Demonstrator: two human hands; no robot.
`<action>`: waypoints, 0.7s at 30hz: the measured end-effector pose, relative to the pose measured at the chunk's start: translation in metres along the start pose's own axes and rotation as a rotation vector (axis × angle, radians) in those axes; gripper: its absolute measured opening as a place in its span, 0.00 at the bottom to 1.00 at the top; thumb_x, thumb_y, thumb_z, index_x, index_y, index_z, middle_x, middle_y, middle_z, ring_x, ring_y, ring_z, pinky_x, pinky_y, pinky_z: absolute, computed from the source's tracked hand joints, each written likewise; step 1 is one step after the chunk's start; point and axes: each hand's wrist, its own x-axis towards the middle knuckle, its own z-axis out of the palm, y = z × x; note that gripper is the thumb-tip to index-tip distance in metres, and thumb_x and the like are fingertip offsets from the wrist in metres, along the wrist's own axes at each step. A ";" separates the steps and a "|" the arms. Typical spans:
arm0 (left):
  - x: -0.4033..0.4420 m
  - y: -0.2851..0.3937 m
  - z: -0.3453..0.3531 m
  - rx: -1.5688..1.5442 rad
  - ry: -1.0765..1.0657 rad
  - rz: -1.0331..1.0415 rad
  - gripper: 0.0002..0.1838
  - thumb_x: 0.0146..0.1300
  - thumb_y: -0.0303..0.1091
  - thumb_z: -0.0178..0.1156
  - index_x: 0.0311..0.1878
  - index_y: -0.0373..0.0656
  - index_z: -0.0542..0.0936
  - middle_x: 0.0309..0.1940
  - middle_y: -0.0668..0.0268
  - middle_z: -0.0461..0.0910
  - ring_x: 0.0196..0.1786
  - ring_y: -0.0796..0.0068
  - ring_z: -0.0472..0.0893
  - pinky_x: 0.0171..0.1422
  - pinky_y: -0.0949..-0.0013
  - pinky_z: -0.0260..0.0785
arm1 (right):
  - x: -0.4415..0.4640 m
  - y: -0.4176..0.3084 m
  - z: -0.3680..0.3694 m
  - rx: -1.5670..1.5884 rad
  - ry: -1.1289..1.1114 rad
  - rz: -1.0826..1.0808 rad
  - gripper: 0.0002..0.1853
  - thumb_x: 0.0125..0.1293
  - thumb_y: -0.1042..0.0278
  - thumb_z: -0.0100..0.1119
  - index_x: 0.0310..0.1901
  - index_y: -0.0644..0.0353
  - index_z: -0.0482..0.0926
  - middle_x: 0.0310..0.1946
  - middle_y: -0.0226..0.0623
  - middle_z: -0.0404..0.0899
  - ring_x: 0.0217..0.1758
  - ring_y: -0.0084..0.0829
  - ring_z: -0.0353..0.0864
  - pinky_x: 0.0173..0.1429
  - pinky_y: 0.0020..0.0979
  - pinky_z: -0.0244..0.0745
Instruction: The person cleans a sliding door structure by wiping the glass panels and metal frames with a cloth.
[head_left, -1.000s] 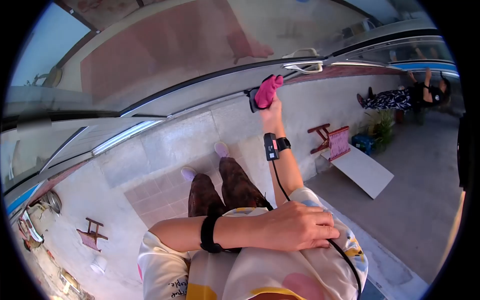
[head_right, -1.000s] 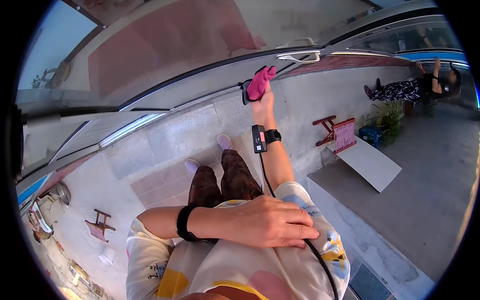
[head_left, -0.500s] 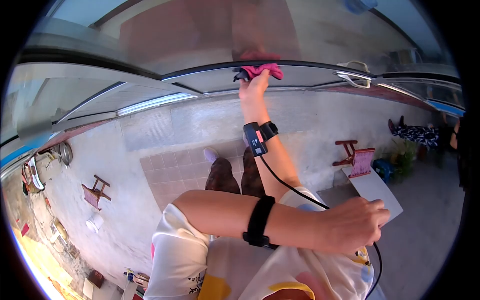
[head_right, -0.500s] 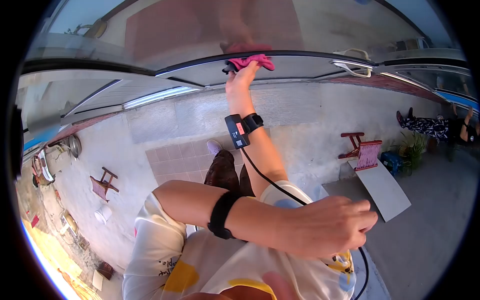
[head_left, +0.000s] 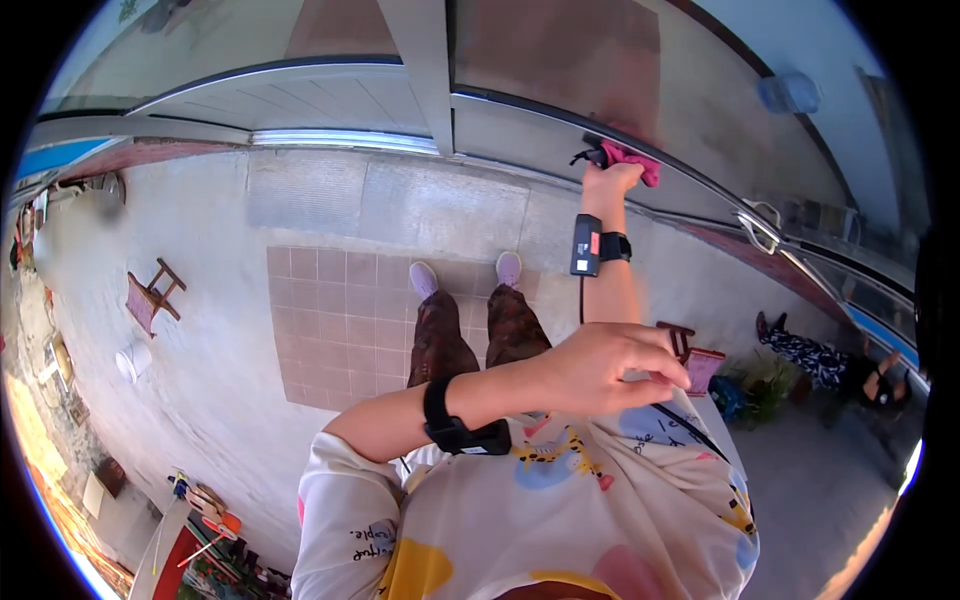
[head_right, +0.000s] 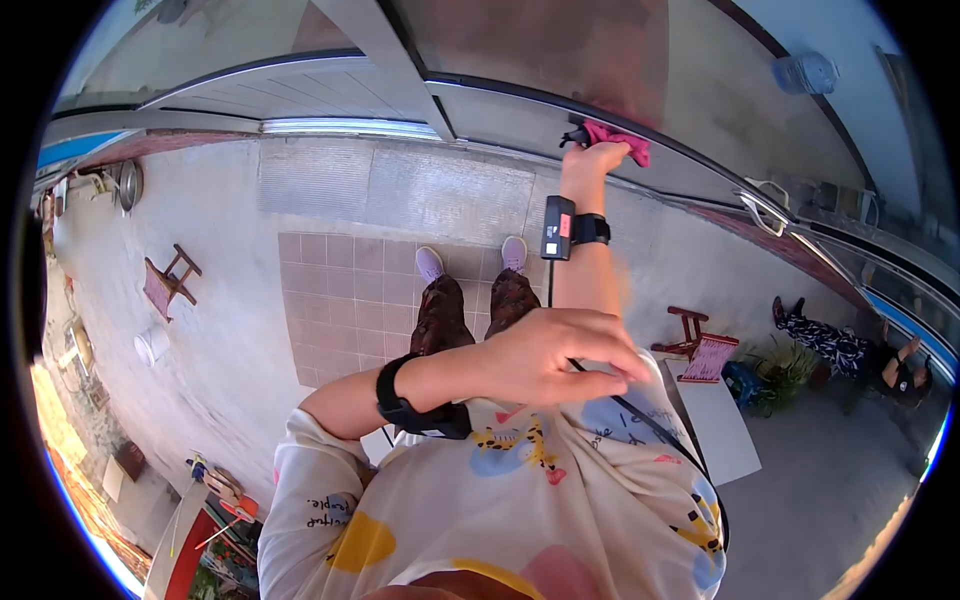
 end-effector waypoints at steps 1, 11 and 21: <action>-0.022 -0.001 -0.017 0.018 0.070 -0.061 0.11 0.65 0.26 0.60 0.50 0.40 0.82 0.42 0.64 0.80 0.47 0.74 0.80 0.47 0.73 0.73 | -0.019 0.024 0.014 0.046 -0.021 0.129 0.20 0.72 0.51 0.37 0.46 0.53 0.79 0.47 0.37 0.81 0.51 0.39 0.79 0.58 0.49 0.75; -0.227 -0.059 -0.066 0.019 0.870 -0.540 0.12 0.68 0.27 0.57 0.53 0.38 0.80 0.44 0.67 0.80 0.47 0.78 0.79 0.51 0.73 0.71 | -0.038 0.070 0.056 0.243 0.038 0.771 0.19 0.68 0.44 0.42 0.45 0.43 0.79 0.49 0.31 0.79 0.58 0.42 0.72 0.65 0.67 0.55; -0.291 -0.122 0.010 -0.190 1.224 -0.731 0.15 0.68 0.35 0.58 0.54 0.42 0.80 0.42 0.69 0.83 0.46 0.79 0.80 0.48 0.74 0.70 | 0.128 -0.178 -0.066 -0.089 0.225 0.162 0.31 0.62 0.38 0.39 0.56 0.50 0.77 0.62 0.39 0.72 0.67 0.48 0.66 0.70 0.66 0.45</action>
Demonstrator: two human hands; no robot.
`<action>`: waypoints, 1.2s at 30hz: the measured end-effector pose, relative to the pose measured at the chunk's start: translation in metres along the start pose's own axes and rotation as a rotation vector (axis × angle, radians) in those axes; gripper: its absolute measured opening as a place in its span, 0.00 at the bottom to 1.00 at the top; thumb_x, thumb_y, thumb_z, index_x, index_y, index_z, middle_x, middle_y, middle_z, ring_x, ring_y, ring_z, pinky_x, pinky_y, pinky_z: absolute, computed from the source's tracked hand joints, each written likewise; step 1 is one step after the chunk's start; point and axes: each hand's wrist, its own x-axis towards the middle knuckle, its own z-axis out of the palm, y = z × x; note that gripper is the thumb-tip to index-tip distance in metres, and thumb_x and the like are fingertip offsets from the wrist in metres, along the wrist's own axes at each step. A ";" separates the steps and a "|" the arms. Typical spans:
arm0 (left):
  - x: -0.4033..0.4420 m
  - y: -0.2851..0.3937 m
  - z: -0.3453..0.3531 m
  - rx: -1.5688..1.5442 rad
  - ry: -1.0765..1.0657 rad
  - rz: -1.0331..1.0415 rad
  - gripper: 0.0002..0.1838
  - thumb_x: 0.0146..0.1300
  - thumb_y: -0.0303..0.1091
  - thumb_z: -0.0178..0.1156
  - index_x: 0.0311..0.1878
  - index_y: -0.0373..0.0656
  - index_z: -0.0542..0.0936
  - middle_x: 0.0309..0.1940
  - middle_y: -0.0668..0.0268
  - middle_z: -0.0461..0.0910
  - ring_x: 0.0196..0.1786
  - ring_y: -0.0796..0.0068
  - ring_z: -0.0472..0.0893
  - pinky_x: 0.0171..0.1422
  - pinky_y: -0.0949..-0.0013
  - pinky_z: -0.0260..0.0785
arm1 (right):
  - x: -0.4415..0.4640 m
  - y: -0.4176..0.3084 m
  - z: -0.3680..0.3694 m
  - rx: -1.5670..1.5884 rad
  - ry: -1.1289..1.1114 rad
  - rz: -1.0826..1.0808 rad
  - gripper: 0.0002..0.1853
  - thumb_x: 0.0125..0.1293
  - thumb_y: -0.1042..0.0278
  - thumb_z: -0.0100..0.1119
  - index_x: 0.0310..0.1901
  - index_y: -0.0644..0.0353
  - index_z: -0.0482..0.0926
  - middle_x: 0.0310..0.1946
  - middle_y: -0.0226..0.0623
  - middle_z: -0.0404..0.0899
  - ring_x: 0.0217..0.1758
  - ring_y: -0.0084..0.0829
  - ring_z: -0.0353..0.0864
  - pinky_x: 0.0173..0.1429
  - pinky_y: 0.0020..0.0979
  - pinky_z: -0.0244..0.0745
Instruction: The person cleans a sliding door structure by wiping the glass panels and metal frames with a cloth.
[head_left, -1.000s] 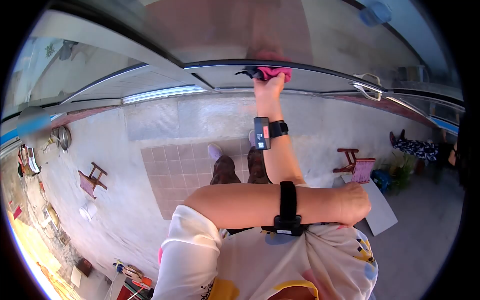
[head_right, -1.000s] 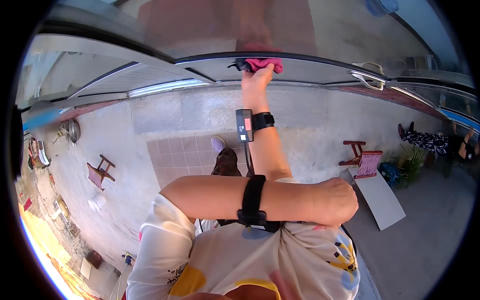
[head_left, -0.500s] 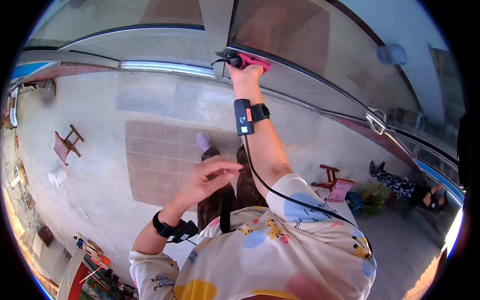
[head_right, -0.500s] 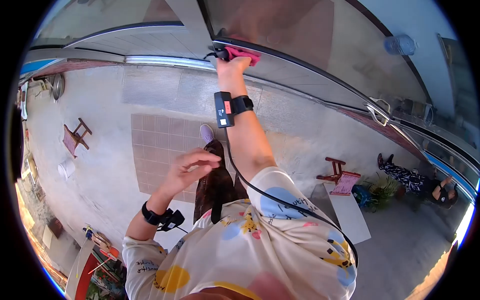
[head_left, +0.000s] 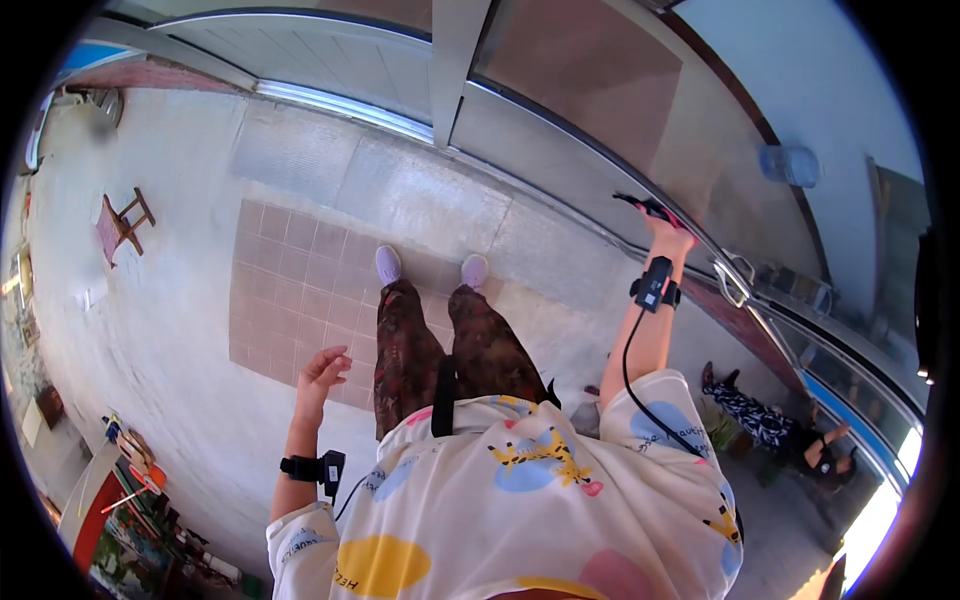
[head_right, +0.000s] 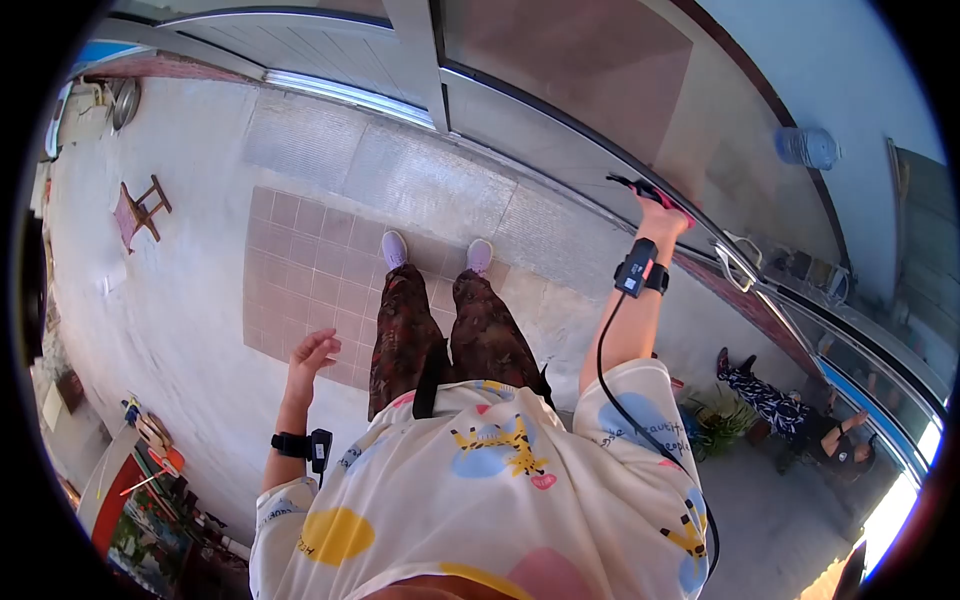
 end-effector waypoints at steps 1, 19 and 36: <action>-0.005 -0.009 0.001 -0.022 0.024 -0.017 0.15 0.67 0.35 0.58 0.54 0.42 0.80 0.42 0.69 0.83 0.46 0.79 0.80 0.48 0.73 0.70 | 0.003 -0.011 -0.004 -0.015 -0.006 0.009 0.31 0.62 0.38 0.39 0.56 0.50 0.77 0.62 0.39 0.72 0.67 0.48 0.66 0.70 0.66 0.45; -0.060 -0.087 0.017 -0.183 0.151 -0.063 0.15 0.68 0.37 0.58 0.54 0.42 0.80 0.41 0.69 0.83 0.45 0.79 0.80 0.45 0.75 0.72 | -0.162 0.288 0.115 0.258 -0.262 0.734 0.21 0.64 0.53 0.48 0.53 0.56 0.75 0.60 0.44 0.71 0.67 0.50 0.64 0.74 0.65 0.46; -0.026 -0.064 0.037 0.081 0.029 -0.094 0.14 0.68 0.36 0.56 0.54 0.45 0.80 0.41 0.69 0.83 0.46 0.78 0.80 0.45 0.74 0.71 | 0.015 -0.044 -0.044 0.236 -0.019 -0.007 0.19 0.72 0.56 0.33 0.50 0.50 0.76 0.51 0.34 0.77 0.55 0.37 0.74 0.67 0.55 0.60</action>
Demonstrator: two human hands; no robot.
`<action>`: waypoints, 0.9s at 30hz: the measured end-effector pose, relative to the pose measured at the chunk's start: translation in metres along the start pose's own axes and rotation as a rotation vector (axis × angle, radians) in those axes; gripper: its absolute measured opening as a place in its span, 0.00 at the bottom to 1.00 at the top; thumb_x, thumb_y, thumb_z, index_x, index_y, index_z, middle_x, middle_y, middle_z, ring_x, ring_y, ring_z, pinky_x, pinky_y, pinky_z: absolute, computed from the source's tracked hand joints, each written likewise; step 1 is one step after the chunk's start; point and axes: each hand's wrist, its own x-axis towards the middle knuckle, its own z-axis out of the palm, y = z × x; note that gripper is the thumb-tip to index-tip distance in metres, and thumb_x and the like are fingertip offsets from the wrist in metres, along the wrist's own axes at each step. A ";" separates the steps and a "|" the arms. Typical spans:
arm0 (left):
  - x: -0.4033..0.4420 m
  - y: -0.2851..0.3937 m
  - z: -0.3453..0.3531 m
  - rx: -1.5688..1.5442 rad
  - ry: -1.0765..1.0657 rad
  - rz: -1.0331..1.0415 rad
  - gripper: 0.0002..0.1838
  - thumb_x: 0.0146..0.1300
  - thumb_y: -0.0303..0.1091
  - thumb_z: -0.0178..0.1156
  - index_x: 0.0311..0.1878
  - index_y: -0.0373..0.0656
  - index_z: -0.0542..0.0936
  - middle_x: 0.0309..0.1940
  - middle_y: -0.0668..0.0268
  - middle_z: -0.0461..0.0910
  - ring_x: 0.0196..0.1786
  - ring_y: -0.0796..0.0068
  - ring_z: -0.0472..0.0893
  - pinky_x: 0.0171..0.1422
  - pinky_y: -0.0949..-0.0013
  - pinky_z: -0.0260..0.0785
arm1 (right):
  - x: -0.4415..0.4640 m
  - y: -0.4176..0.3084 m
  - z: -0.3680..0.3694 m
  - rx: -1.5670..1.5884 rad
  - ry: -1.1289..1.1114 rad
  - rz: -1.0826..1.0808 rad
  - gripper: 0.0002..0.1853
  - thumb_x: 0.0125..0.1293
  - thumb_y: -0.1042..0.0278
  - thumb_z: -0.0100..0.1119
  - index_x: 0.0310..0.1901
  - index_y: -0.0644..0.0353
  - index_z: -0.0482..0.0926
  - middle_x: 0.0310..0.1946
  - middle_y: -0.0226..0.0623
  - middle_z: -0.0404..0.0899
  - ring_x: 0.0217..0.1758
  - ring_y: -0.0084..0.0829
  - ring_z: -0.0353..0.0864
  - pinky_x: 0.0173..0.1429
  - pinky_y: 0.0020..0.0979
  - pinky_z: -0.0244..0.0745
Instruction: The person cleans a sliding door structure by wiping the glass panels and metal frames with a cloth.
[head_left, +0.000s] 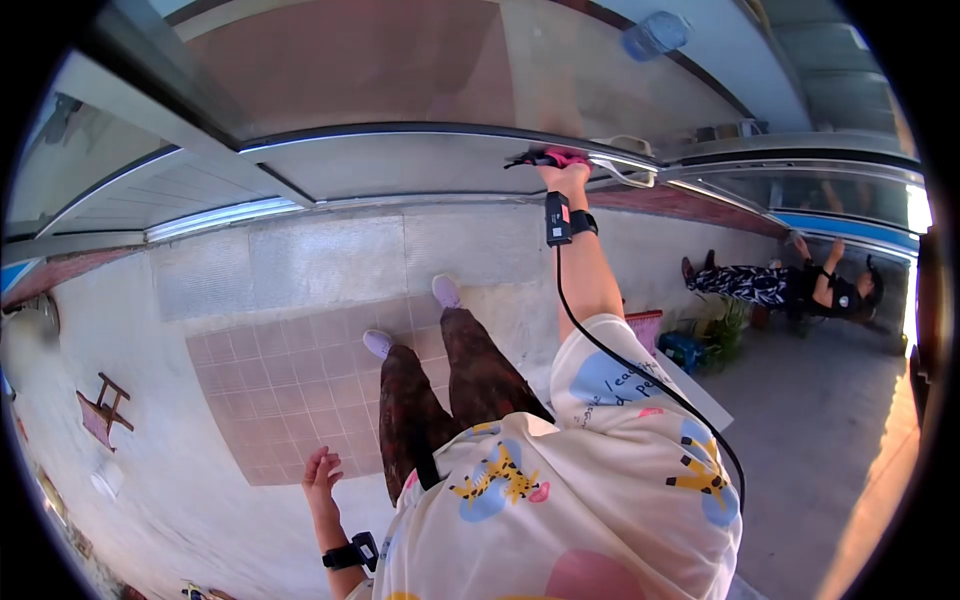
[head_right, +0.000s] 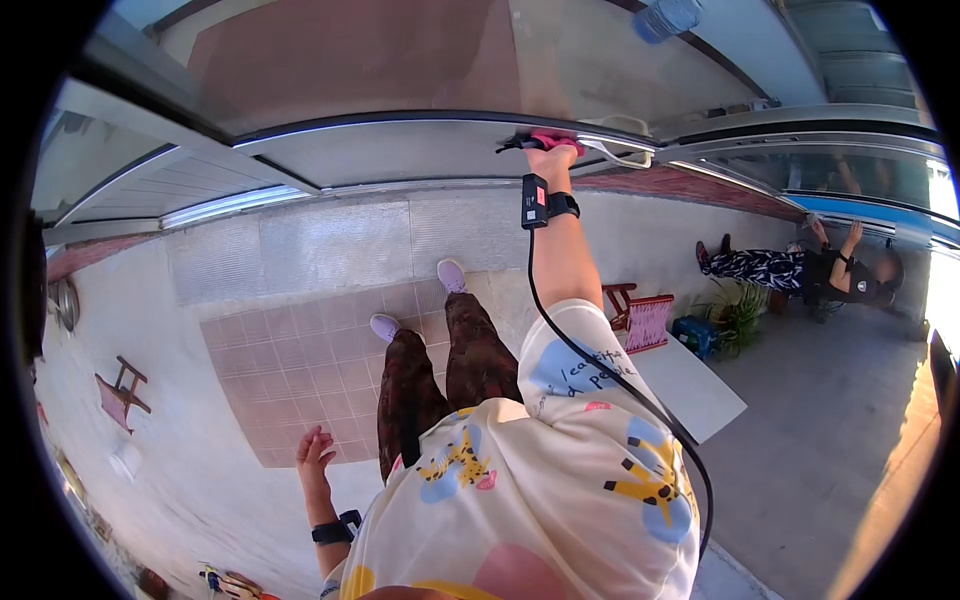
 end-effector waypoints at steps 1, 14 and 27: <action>0.004 0.003 0.014 0.012 0.001 -0.001 0.14 0.68 0.36 0.56 0.54 0.45 0.80 0.41 0.69 0.83 0.46 0.78 0.80 0.45 0.74 0.71 | 0.006 -0.002 -0.005 -0.041 -0.003 -0.026 0.18 0.72 0.56 0.34 0.51 0.50 0.74 0.53 0.35 0.75 0.57 0.37 0.73 0.67 0.49 0.64; 0.001 0.065 0.127 0.312 -0.155 0.094 0.15 0.69 0.37 0.55 0.54 0.42 0.80 0.41 0.67 0.82 0.46 0.77 0.80 0.46 0.73 0.70 | 0.110 -0.032 -0.068 -0.073 -0.030 -0.015 0.17 0.71 0.51 0.43 0.50 0.52 0.75 0.51 0.35 0.76 0.54 0.39 0.73 0.66 0.55 0.64; 0.003 0.073 0.161 0.347 -0.212 0.049 0.14 0.69 0.36 0.55 0.54 0.44 0.80 0.42 0.68 0.82 0.46 0.78 0.80 0.46 0.74 0.71 | 0.105 -0.018 -0.081 -0.007 -0.024 0.081 0.16 0.72 0.51 0.46 0.52 0.49 0.73 0.49 0.31 0.77 0.49 0.33 0.75 0.54 0.47 0.71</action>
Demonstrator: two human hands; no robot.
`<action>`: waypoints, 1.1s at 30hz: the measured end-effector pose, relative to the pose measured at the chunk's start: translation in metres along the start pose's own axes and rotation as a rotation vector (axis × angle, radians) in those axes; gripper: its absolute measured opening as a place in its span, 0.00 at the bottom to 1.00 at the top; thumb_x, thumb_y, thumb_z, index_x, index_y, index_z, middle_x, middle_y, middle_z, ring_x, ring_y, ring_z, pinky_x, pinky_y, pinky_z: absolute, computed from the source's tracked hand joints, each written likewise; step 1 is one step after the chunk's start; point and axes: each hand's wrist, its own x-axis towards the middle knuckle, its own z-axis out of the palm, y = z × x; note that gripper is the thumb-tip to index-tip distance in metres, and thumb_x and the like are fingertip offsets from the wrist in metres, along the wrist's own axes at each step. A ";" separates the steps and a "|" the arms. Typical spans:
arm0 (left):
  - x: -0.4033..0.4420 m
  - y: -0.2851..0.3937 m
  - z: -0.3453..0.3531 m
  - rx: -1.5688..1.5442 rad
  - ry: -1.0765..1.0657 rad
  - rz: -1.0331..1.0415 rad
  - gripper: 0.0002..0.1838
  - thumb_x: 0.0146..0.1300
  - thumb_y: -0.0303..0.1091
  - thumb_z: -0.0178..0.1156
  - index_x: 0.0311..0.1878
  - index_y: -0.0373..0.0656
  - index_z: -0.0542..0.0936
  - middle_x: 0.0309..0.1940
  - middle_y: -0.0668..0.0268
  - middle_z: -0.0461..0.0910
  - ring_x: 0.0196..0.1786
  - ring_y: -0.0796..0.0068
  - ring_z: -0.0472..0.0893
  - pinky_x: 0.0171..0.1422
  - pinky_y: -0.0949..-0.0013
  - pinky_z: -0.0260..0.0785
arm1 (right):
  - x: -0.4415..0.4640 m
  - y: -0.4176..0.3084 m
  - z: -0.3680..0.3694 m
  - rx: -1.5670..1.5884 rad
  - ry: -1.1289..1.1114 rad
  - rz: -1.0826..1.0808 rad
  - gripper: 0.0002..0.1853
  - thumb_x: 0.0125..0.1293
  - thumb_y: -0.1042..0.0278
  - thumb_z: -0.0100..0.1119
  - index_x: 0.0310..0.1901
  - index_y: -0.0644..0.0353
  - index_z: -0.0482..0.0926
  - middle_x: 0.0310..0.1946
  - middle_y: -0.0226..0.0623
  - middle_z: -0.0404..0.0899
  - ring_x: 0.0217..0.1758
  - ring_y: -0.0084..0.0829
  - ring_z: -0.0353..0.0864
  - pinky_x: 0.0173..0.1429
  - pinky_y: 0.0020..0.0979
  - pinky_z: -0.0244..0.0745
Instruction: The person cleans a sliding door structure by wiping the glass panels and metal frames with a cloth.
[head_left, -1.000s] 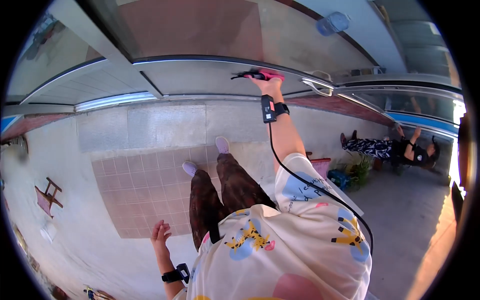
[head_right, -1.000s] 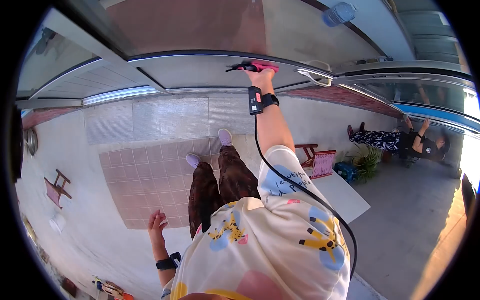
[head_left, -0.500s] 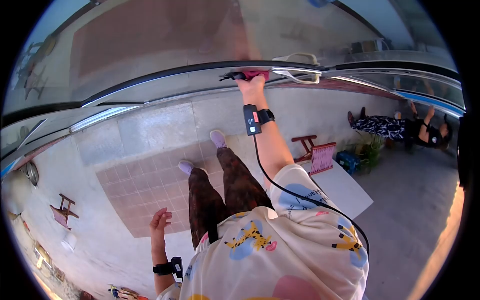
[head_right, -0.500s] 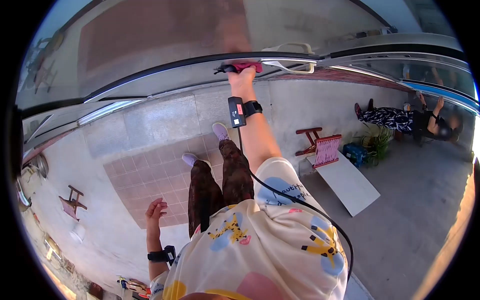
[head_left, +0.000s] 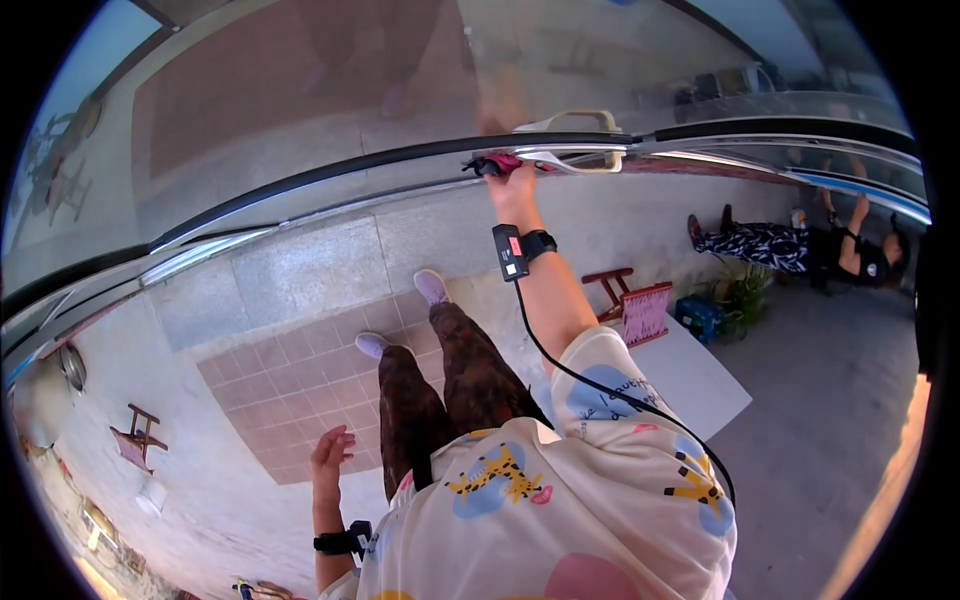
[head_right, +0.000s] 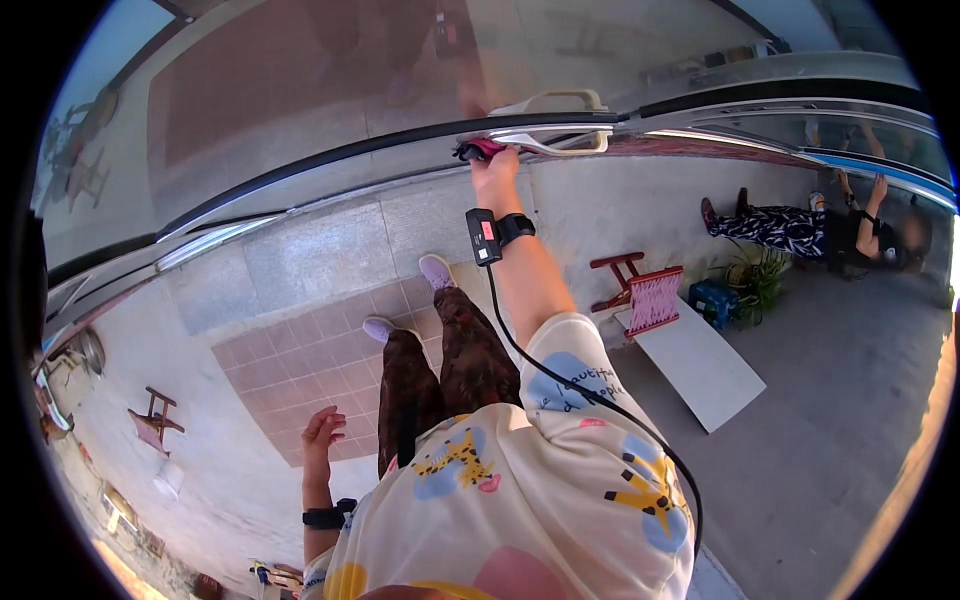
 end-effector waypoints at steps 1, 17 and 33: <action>0.000 0.002 -0.003 0.003 0.001 0.015 0.14 0.69 0.36 0.55 0.54 0.44 0.80 0.42 0.67 0.82 0.46 0.78 0.80 0.46 0.74 0.71 | -0.007 -0.007 0.003 -0.067 0.018 -0.109 0.17 0.73 0.50 0.45 0.55 0.49 0.72 0.52 0.31 0.76 0.53 0.35 0.75 0.57 0.45 0.69; 0.013 -0.003 0.004 -0.090 -0.011 0.067 0.14 0.70 0.37 0.53 0.54 0.43 0.80 0.43 0.66 0.82 0.46 0.76 0.80 0.46 0.73 0.71 | -0.081 -0.118 0.015 -0.834 0.152 -0.990 0.30 0.74 0.61 0.48 0.72 0.63 0.56 0.67 0.45 0.66 0.64 0.38 0.71 0.66 0.32 0.65; -0.008 -0.041 0.009 -0.313 0.106 0.033 0.14 0.70 0.36 0.54 0.53 0.43 0.80 0.41 0.69 0.83 0.46 0.79 0.80 0.47 0.75 0.71 | -0.119 0.068 -0.012 -0.129 0.209 0.140 0.10 0.73 0.61 0.51 0.46 0.55 0.78 0.41 0.27 0.82 0.43 0.23 0.80 0.46 0.24 0.76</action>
